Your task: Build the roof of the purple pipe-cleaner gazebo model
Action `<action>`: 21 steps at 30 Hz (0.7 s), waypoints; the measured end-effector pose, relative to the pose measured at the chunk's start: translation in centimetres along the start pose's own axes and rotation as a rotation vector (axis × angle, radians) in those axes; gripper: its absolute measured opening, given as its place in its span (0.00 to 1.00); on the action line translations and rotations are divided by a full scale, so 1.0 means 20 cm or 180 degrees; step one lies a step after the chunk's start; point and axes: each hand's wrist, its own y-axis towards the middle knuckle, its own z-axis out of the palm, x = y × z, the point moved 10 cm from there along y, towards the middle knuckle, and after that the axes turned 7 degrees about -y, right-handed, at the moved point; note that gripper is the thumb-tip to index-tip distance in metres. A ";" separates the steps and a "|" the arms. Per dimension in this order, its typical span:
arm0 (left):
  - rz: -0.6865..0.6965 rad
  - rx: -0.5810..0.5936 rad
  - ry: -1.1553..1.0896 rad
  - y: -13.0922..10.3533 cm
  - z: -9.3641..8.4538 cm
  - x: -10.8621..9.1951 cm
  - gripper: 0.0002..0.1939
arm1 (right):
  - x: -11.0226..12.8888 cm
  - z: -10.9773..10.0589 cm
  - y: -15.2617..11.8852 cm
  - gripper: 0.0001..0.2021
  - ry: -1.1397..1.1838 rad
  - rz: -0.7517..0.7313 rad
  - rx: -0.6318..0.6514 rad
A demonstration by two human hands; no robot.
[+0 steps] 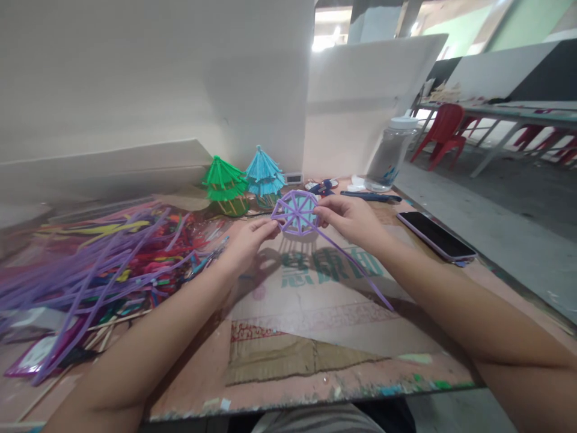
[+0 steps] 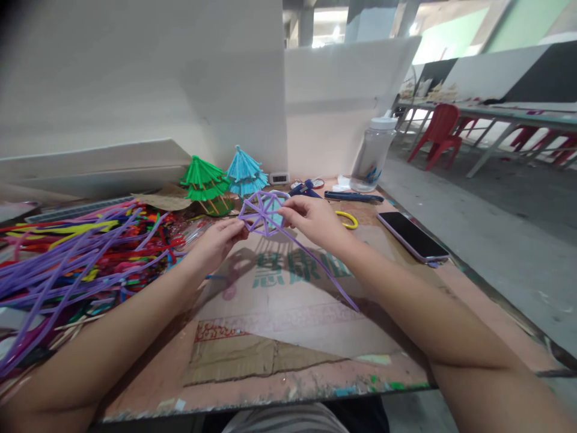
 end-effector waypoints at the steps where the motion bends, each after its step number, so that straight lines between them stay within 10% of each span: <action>1: 0.0016 -0.0017 0.0092 0.00 0.00 0.00 0.18 | 0.00 0.00 0.00 0.13 -0.0002 -0.0006 -0.0005; 10: 0.0116 -0.0059 0.1233 -0.03 -0.04 -0.07 0.16 | 0.04 -0.01 -0.01 0.11 -0.0515 -0.0189 -0.0123; 21: 0.1162 -0.0571 0.1778 -0.12 -0.11 -0.43 0.16 | 0.06 0.04 -0.03 0.10 -0.0750 -0.0238 -0.0022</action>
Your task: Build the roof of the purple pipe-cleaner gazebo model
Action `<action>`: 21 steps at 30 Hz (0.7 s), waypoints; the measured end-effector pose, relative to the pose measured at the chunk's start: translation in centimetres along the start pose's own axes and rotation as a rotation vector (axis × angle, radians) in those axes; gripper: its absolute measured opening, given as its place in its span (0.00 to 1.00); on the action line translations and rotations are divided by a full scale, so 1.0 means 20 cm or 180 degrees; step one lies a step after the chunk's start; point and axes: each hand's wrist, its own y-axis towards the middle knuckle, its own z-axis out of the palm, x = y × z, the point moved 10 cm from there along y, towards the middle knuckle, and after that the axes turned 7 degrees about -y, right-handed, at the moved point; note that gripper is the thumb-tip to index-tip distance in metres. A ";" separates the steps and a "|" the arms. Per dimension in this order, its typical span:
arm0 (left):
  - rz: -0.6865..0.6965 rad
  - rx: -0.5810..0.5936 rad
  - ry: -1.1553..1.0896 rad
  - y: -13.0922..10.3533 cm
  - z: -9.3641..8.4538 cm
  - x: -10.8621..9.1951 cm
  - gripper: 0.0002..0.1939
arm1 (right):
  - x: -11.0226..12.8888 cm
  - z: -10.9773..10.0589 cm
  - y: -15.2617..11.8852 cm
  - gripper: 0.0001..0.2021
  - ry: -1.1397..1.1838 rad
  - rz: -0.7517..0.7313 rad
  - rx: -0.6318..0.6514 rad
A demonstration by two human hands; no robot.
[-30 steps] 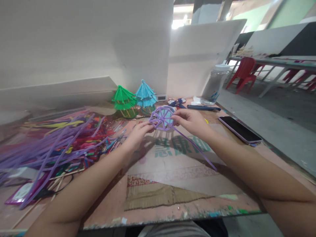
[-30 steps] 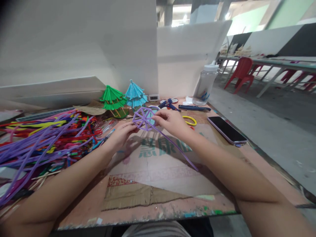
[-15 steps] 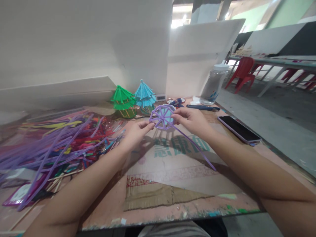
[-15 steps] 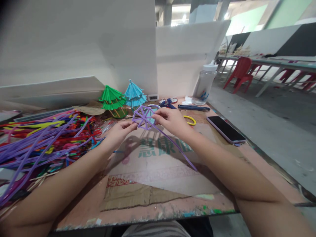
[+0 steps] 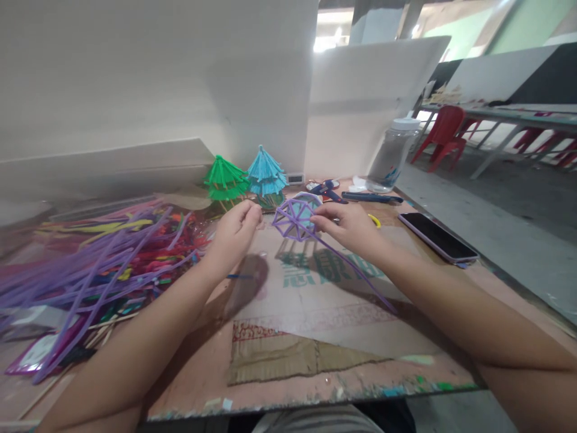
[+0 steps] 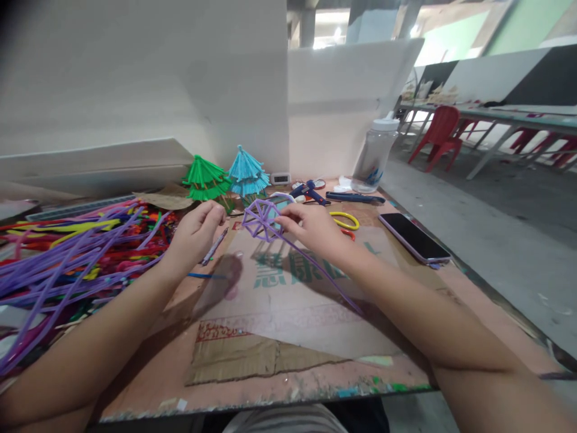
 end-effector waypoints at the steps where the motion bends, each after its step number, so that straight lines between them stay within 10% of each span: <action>1: 0.0026 0.0020 0.0022 0.00 0.00 -0.02 0.17 | 0.01 0.00 0.00 0.10 -0.0043 -0.0033 0.0003; 10: 0.0429 0.0179 0.0565 0.01 0.02 -0.04 0.12 | 0.08 0.00 -0.04 0.12 -0.0285 -0.0302 -0.0073; 21: -0.1038 0.1294 -0.1541 0.00 0.25 0.36 0.24 | 0.12 -0.03 -0.05 0.11 -0.0275 -0.0415 -0.0152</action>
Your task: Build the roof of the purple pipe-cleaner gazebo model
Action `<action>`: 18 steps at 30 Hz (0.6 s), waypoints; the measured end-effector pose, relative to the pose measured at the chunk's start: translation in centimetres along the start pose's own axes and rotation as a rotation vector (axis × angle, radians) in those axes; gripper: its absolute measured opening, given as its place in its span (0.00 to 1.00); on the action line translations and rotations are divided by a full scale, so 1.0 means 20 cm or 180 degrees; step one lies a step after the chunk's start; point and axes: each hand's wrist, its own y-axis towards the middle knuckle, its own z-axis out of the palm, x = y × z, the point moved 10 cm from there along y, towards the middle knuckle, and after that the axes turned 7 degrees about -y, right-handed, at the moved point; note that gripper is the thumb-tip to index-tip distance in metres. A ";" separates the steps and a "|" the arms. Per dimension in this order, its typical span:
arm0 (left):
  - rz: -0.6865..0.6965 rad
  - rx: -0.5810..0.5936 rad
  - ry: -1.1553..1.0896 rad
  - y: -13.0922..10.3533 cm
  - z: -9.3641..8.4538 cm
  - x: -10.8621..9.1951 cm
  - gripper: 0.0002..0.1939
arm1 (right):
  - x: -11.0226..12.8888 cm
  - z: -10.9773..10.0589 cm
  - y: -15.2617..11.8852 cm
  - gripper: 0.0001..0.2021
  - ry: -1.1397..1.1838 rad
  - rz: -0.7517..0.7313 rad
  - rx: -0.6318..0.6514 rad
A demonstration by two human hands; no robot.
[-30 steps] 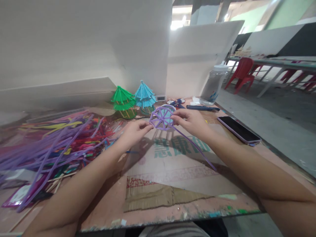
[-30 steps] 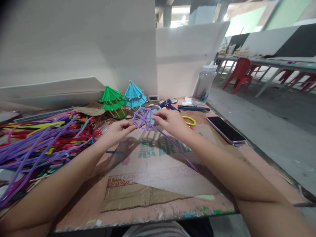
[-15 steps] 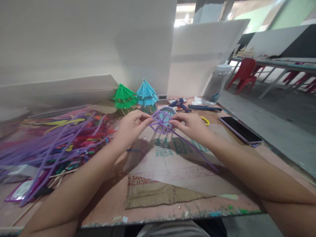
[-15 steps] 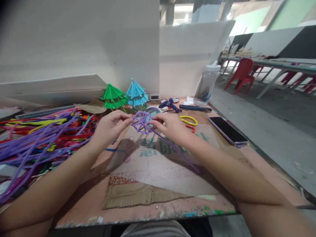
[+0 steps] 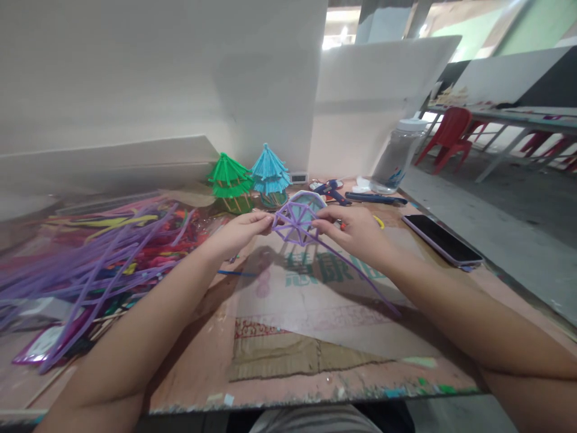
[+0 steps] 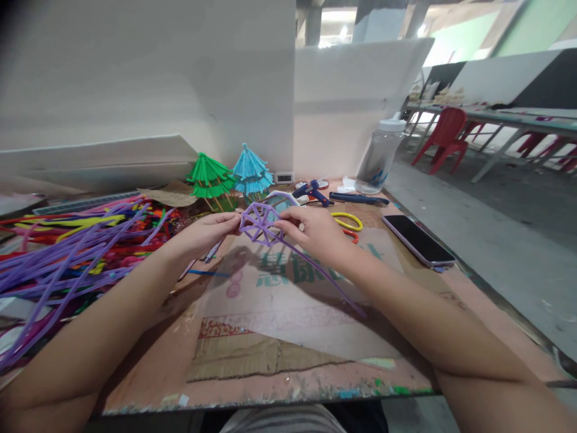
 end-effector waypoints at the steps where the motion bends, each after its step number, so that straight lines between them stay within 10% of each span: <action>1: -0.0061 0.0103 -0.0179 0.00 0.02 0.01 0.26 | 0.01 0.00 0.00 0.11 0.0020 -0.0036 0.0005; 8: -0.0234 0.0289 -0.0680 -0.01 0.06 0.03 0.29 | 0.03 -0.01 0.00 0.10 0.0078 -0.0182 -0.0041; 18: -0.0008 -0.0554 -0.0762 0.01 -0.12 0.00 0.28 | -0.01 0.01 0.00 0.10 0.0118 -0.0056 0.0041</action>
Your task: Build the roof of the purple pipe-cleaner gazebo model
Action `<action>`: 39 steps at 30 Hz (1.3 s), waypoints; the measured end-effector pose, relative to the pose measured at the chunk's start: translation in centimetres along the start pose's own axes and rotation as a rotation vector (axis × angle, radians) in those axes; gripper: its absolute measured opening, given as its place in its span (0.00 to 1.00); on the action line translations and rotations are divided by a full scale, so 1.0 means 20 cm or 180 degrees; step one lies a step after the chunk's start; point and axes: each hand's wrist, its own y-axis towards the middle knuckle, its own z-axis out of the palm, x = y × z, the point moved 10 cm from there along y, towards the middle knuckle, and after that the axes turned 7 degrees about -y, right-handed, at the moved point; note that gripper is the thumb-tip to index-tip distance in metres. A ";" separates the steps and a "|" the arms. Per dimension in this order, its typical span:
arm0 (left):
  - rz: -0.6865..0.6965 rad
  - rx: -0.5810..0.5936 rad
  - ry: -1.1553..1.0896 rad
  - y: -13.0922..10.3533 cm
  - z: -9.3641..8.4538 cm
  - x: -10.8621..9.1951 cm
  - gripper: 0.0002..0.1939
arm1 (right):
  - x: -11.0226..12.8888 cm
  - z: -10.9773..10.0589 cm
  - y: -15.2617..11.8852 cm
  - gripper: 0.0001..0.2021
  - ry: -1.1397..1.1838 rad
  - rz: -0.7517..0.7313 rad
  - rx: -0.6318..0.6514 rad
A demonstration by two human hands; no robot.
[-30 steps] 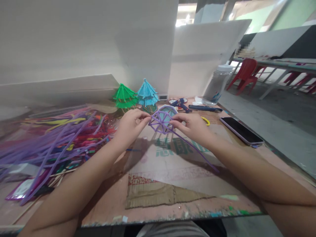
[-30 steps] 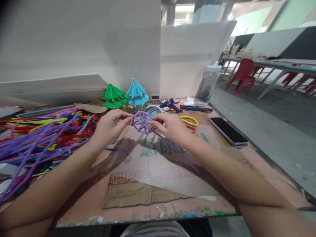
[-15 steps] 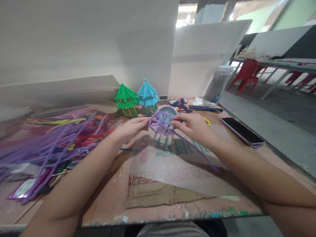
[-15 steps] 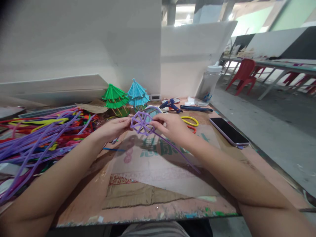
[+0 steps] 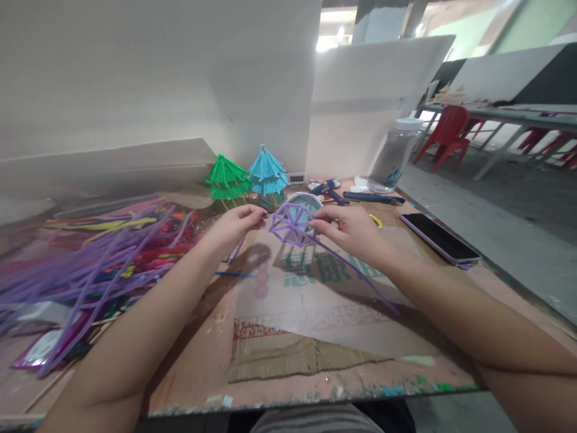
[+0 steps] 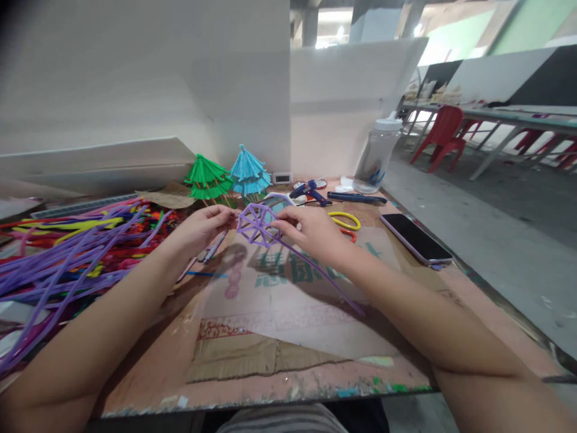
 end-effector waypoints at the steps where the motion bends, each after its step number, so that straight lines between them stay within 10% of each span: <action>1: 0.0044 -0.0070 -0.0100 -0.01 0.00 -0.04 0.29 | -0.01 0.00 0.00 0.10 -0.0004 0.0023 0.0006; 7: 0.0544 -0.0441 -0.0481 -0.09 0.01 -0.26 0.24 | -0.06 0.02 0.01 0.10 -0.0063 0.0133 0.0036; 24: 0.1930 0.0090 0.3324 -0.29 0.36 -0.38 0.10 | 0.13 0.03 -0.07 0.13 -0.0655 -0.0679 -0.0323; 31: 0.1727 -0.0041 0.2569 -0.28 0.31 -0.42 0.09 | 0.08 0.05 -0.05 0.15 -0.0511 -0.0413 -0.0078; 39: 0.0892 -0.0092 0.0133 -0.25 0.21 -0.41 0.19 | 0.04 0.04 -0.04 0.13 -0.0313 -0.0141 -0.0046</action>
